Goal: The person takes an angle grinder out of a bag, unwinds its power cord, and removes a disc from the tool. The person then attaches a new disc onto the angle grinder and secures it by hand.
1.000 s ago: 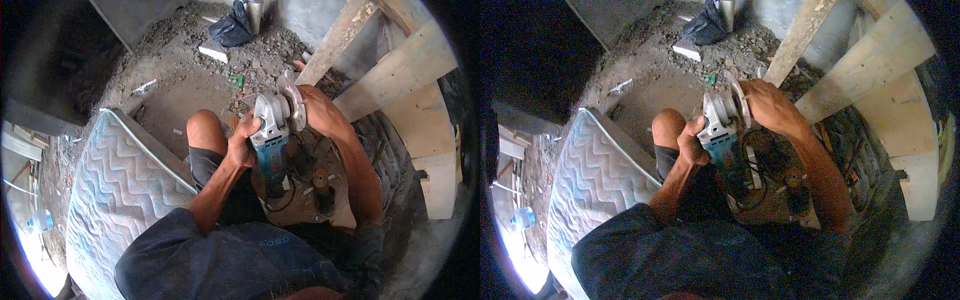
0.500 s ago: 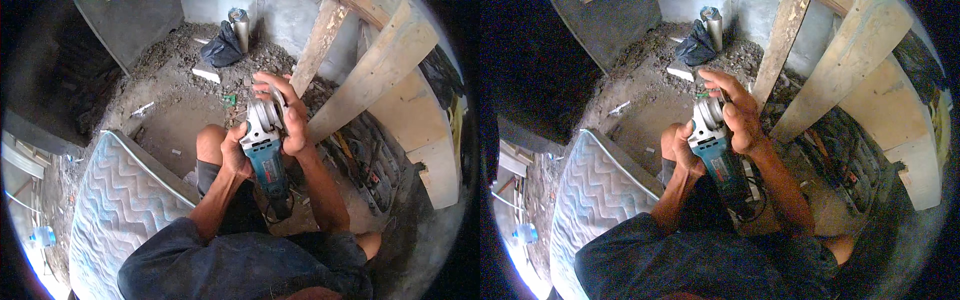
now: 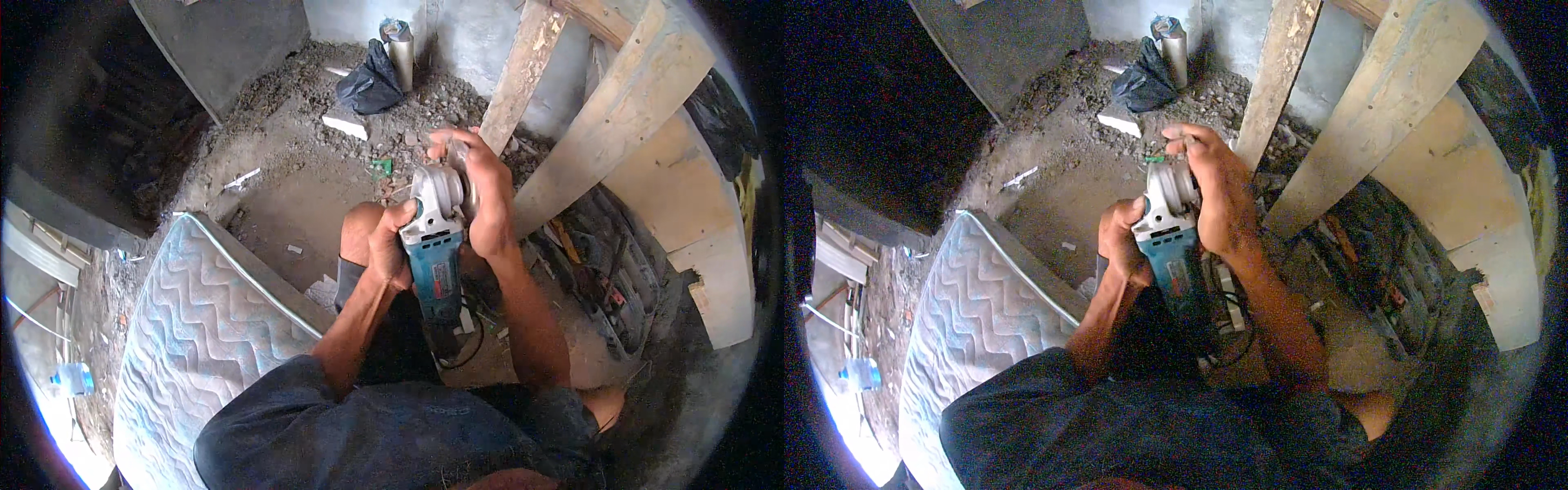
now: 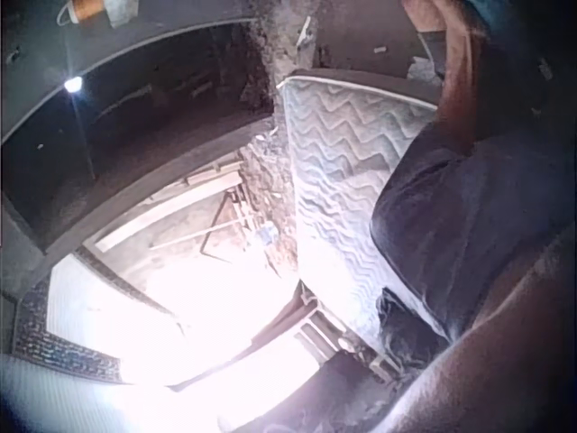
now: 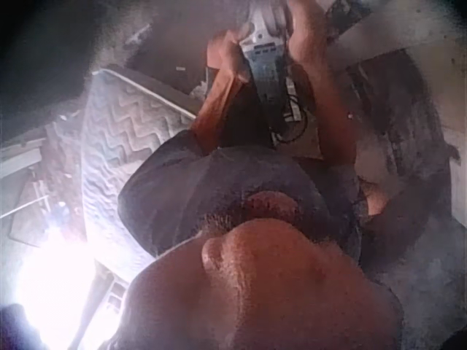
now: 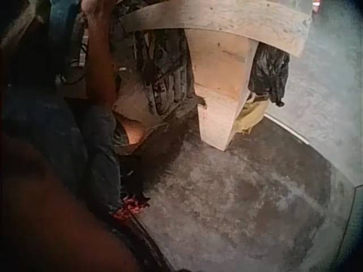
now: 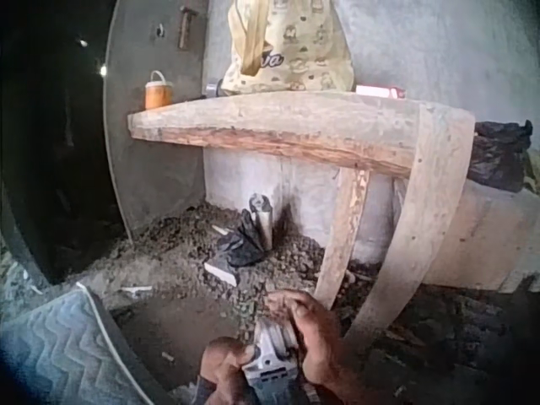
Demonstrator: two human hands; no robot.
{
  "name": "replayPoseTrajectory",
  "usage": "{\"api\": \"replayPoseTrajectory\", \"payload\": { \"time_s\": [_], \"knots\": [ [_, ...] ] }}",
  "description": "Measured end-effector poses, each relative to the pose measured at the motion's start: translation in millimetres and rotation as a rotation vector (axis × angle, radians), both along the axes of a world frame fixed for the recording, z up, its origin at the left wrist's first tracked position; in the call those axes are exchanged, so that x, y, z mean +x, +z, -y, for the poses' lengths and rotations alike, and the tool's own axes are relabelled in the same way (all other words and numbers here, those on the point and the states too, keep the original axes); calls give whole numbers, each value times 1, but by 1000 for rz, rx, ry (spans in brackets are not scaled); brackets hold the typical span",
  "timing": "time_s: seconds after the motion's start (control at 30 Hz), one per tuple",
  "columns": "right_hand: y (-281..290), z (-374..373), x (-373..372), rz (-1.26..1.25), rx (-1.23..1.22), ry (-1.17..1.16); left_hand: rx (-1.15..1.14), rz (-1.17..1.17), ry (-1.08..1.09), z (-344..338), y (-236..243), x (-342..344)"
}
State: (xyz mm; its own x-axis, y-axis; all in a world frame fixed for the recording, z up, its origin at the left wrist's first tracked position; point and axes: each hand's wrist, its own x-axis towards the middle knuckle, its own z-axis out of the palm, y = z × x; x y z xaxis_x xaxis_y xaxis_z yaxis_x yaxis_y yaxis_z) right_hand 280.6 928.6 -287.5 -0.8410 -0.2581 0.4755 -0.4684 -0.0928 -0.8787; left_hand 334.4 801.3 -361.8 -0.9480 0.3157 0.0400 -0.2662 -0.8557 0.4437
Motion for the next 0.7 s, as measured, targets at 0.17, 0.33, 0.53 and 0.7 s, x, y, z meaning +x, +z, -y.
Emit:
{"api": "replayPoseTrajectory", "payload": {
  "time_s": [0.17, 0.33, 0.53, 0.7],
  "knots": [
    [-13, -7, -12, 257, -82, 93, -154, 7, 58, -4, -6, -3],
    [-11, -18, 0, -33, -139, 101, -57, 97, 51, -13, -2, -4],
    [-21, -29, -17, -376, 116, 60, -3, 20, 19, -16, 12, -3],
    [-16, -27, -10, -340, 20, -5, -100, 56, 130, -25, 22, -3]
  ]
}}
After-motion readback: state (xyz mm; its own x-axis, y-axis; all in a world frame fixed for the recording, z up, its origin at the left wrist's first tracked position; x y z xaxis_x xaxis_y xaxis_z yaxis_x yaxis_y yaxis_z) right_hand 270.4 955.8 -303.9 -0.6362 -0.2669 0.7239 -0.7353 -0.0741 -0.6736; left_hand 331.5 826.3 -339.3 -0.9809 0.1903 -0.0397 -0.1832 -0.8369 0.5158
